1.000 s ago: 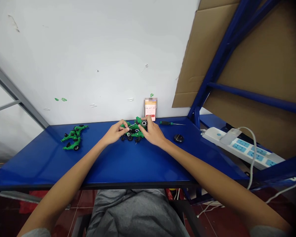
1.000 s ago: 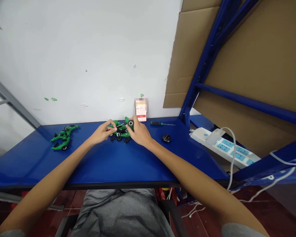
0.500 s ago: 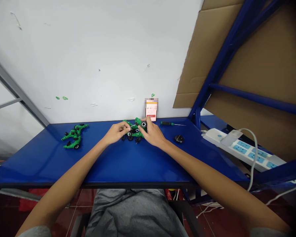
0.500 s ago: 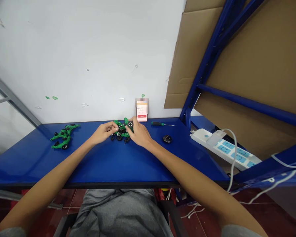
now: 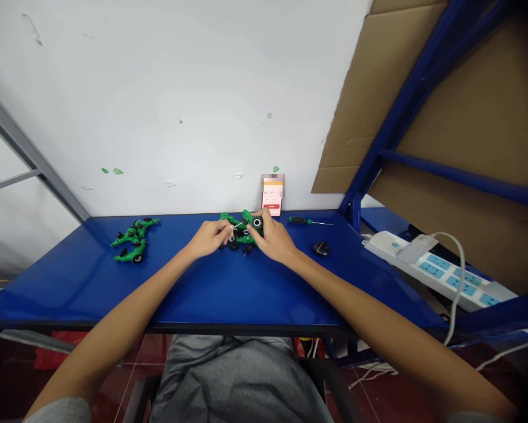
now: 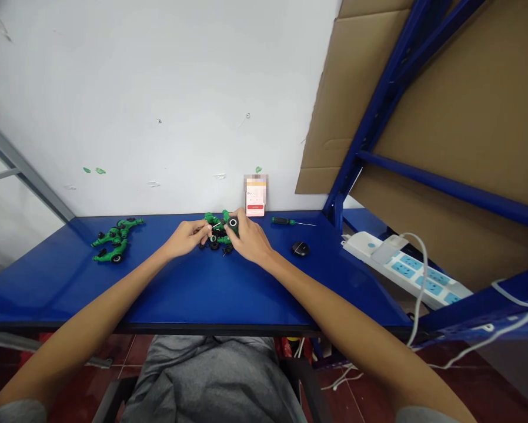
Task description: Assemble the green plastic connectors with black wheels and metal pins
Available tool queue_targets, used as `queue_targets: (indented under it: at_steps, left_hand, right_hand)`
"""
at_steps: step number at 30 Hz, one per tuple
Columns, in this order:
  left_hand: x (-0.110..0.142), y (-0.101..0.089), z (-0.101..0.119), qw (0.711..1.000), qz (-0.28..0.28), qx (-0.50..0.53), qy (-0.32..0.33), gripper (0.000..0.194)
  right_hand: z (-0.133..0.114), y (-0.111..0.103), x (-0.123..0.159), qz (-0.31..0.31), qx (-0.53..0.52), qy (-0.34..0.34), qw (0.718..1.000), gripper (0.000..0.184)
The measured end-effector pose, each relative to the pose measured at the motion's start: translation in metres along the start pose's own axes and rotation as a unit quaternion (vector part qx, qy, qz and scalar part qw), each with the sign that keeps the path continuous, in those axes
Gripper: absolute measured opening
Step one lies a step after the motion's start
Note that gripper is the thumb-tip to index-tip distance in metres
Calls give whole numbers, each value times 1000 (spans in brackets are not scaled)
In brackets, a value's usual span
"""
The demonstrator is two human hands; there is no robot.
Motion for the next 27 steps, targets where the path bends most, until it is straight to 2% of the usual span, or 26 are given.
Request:
queue_targets:
  at_steps: [5,9,14,18,23,27]
  left_hand:
    - [1,0,-1,999,15,37,-16,26]
    - [3,2,-3,996,12,78,-37,27]
    - [2,-1,-1,997,12,65,-35,32]
    - [2,2,0,997,-22,54,-44,40]
    - [3,1,3,996,-2,74,-40,24]
    - [4,0,2,995,-1,92,-46,24]
  right_hand:
    - [0,1,1,-1,-2,-6,1000,30]
    - [1,2,1,-4,-1,-7,1000,31]
    - [-2,0,1,-5,-1,-12,1000,31]
    - [-3,0,1,-7,1,-12,1000,30]
    - [-2,1,1,-5,-1,-17,1000,30]
    - [-1,1,2,-5,-3,-18,1000,31]
Point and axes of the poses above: each hand's wrist, its own x-axis away from the middle knuckle, its own y-axis out of the palm, z = x × y, the point moved 5 cm from there along -x, towards the middle knuckle, and after that the axes turned 11 degrees about z, right-handed, at the moved point
